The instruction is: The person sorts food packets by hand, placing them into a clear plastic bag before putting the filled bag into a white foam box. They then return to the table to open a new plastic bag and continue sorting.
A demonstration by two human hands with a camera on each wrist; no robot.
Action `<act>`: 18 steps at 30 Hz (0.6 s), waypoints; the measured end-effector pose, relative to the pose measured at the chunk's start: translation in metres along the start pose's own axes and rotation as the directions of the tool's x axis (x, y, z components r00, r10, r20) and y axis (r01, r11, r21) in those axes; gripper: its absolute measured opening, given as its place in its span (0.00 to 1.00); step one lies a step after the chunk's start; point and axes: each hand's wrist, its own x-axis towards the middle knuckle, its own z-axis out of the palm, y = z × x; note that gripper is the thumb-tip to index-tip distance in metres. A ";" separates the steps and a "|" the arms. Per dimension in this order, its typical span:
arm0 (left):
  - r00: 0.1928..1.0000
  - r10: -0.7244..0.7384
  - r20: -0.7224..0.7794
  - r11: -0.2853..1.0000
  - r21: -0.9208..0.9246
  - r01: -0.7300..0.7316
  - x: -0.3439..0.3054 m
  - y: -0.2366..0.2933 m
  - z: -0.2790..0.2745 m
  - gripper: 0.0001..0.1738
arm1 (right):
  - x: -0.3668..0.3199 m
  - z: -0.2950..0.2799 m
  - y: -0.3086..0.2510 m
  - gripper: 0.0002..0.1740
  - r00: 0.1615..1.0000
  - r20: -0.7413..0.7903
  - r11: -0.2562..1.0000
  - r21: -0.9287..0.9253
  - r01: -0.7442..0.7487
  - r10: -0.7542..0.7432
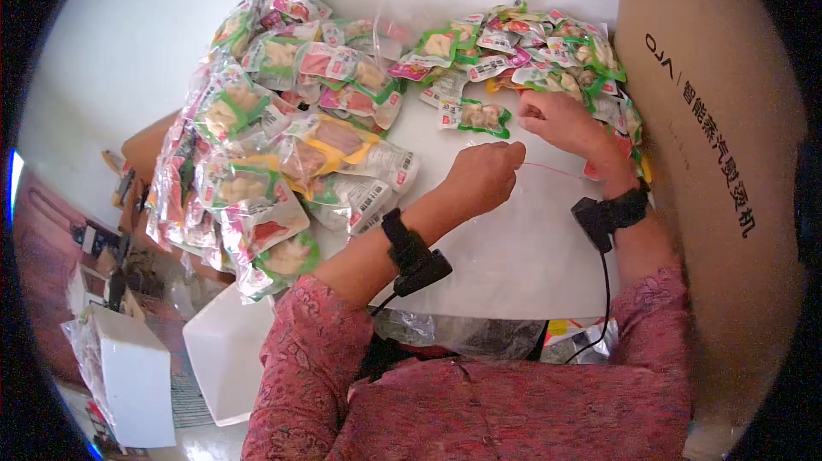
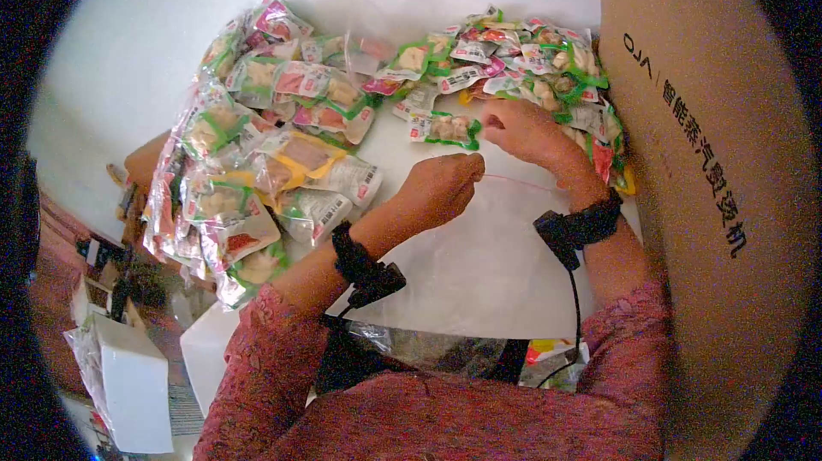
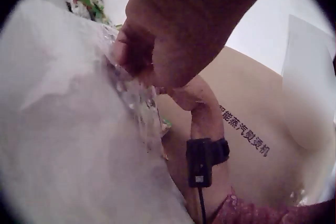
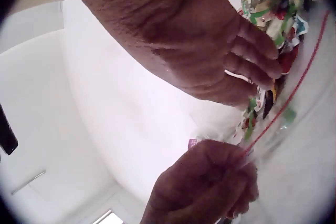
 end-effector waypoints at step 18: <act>0.921 -0.121 -0.369 0.809 -0.574 -0.123 0.016 -0.048 0.051 0.07 | 0.053 0.078 0.029 0.36 0.945 -0.052 0.940 -0.137 0.314 -0.323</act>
